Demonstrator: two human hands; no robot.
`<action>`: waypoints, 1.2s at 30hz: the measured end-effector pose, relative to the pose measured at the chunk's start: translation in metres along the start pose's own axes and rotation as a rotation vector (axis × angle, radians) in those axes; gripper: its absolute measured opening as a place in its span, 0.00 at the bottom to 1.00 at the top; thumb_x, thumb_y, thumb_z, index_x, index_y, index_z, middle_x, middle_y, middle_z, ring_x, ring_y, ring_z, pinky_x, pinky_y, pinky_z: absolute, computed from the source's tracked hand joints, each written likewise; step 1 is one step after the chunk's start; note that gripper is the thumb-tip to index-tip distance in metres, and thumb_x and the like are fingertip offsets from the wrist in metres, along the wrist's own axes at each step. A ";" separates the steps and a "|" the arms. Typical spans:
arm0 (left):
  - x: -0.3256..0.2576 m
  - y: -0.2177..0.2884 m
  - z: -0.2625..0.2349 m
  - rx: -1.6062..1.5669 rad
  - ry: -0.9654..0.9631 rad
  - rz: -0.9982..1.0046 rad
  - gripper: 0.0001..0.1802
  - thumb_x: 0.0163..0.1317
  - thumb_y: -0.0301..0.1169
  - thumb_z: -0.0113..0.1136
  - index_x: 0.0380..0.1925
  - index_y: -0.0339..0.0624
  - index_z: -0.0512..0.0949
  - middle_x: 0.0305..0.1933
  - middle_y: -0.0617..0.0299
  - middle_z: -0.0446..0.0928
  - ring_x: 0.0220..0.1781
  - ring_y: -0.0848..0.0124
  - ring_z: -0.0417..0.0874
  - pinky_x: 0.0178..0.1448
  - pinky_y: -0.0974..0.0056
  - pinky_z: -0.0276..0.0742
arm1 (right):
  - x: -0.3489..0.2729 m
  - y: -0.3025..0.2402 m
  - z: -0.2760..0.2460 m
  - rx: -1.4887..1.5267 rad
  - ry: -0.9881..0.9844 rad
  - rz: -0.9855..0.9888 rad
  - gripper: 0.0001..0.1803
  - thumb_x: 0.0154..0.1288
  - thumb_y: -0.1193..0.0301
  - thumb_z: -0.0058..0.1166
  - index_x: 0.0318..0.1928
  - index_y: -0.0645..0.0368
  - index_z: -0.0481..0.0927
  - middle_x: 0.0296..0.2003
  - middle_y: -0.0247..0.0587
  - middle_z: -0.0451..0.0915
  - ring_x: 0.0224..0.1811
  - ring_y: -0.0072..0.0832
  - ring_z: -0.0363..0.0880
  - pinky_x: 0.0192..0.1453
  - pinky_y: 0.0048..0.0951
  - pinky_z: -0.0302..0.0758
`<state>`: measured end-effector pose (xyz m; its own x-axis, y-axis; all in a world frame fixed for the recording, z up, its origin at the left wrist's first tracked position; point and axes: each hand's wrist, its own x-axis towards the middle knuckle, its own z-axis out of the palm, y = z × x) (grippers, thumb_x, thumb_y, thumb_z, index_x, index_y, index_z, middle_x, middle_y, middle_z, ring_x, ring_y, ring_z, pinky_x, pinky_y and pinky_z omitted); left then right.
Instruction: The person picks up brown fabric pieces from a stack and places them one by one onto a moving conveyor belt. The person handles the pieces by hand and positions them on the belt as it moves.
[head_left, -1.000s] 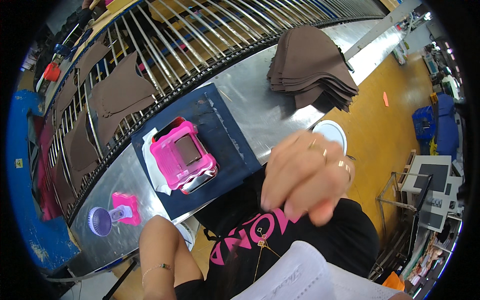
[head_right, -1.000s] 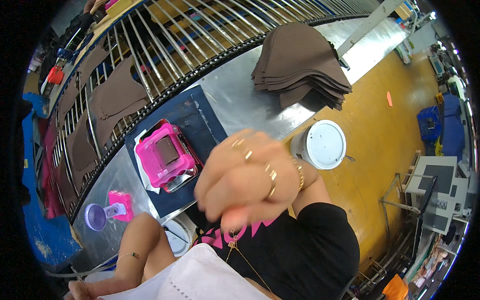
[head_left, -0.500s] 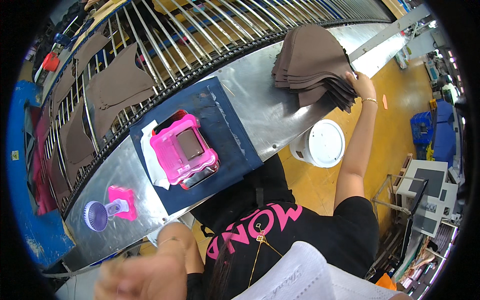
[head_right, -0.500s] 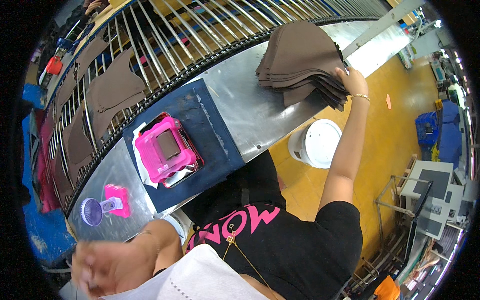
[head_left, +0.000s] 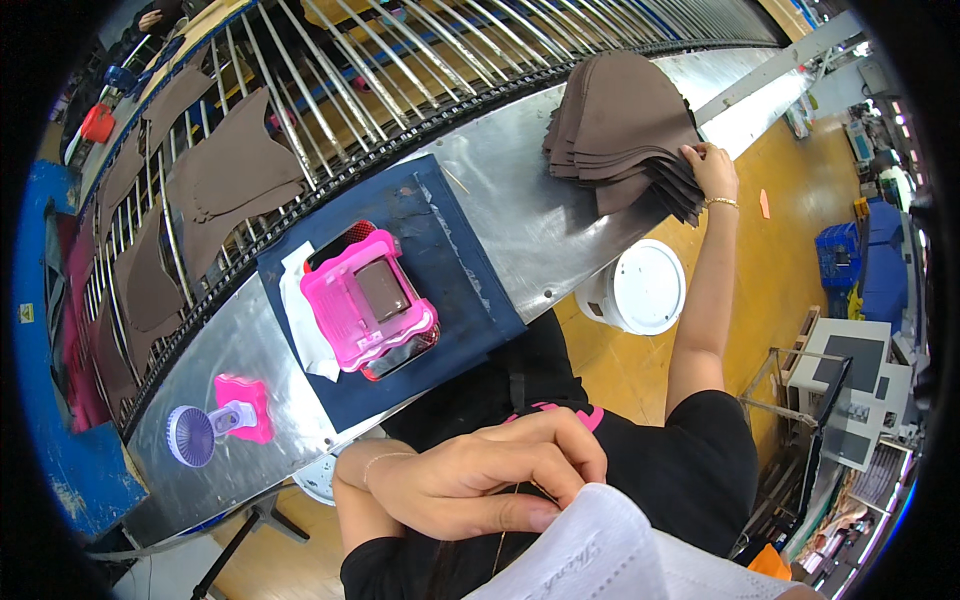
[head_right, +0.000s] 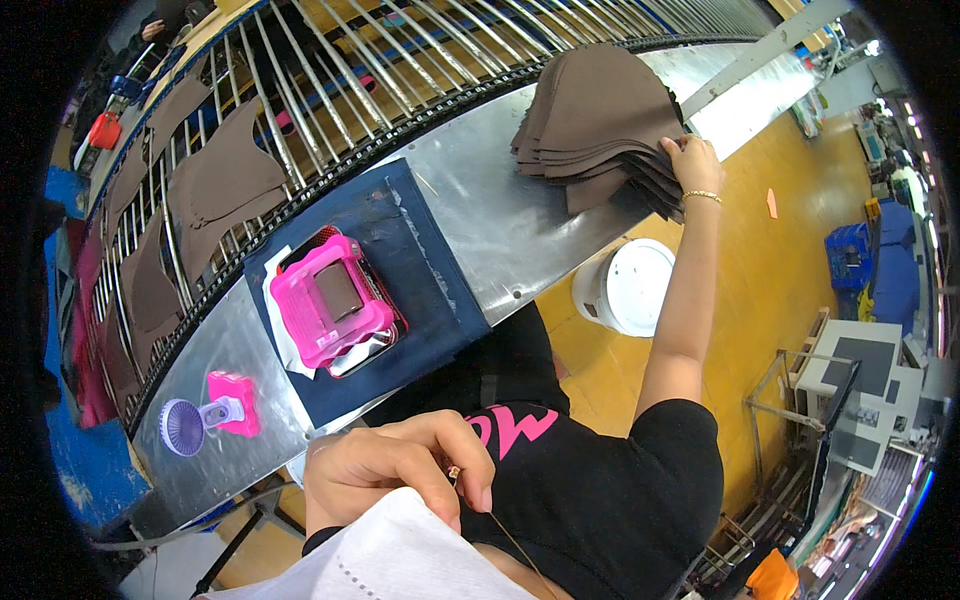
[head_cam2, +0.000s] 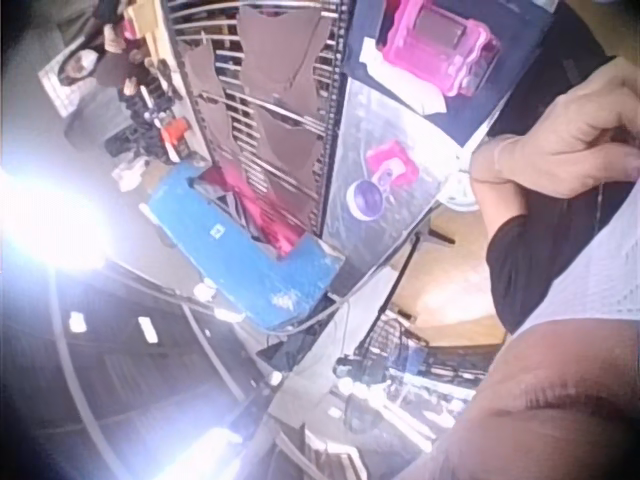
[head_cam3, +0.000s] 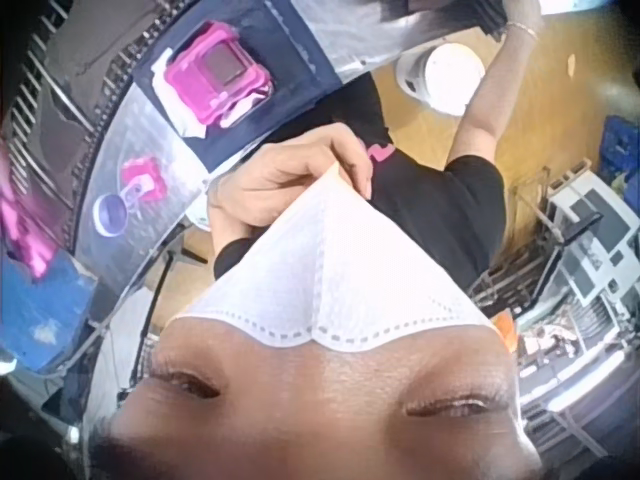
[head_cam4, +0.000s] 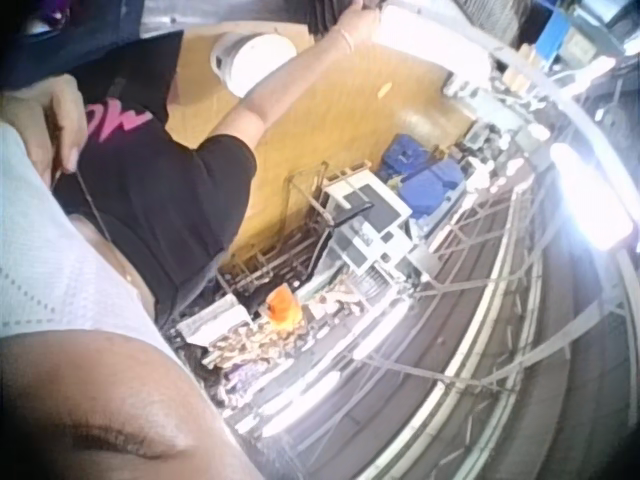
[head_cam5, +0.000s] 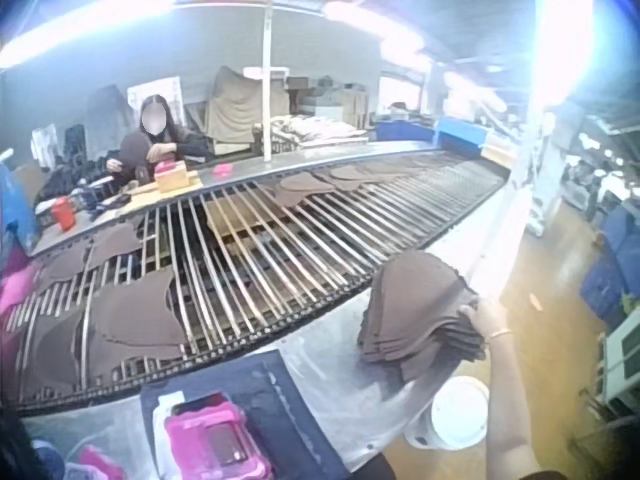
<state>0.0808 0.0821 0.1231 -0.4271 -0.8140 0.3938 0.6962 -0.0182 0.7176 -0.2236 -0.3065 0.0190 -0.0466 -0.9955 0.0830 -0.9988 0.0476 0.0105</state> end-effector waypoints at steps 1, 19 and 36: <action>0.001 0.000 0.001 0.007 0.017 0.009 0.08 0.67 0.27 0.54 0.43 0.35 0.75 0.50 0.53 0.67 0.50 0.65 0.69 0.55 0.63 0.64 | 0.003 0.003 0.005 0.011 0.021 0.001 0.28 0.61 0.44 0.51 0.52 0.51 0.81 0.50 0.44 0.79 0.57 0.35 0.75 0.58 0.39 0.71; -0.049 0.020 -0.003 0.200 0.396 0.007 0.08 0.59 0.31 0.61 0.31 0.37 0.76 0.42 0.49 0.74 0.43 0.61 0.77 0.49 0.60 0.71 | 0.051 0.066 -0.002 -0.078 0.133 -0.433 0.26 0.57 0.56 0.60 0.47 0.67 0.78 0.42 0.60 0.80 0.44 0.55 0.78 0.49 0.47 0.74; -0.079 0.062 -0.069 0.980 1.345 0.451 0.24 0.62 0.31 0.61 0.57 0.36 0.70 0.53 0.57 0.74 0.49 0.72 0.76 0.46 0.69 0.73 | -0.182 -0.198 -0.145 1.596 -0.403 -0.728 0.17 0.69 0.71 0.51 0.54 0.54 0.62 0.36 0.46 0.81 0.19 0.26 0.80 0.14 0.15 0.74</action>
<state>0.1974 0.1058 0.0969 0.7881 -0.5409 0.2939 -0.1853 0.2469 0.9512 -0.0157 -0.1225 0.1460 0.6060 -0.7462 0.2756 0.1441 -0.2377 -0.9606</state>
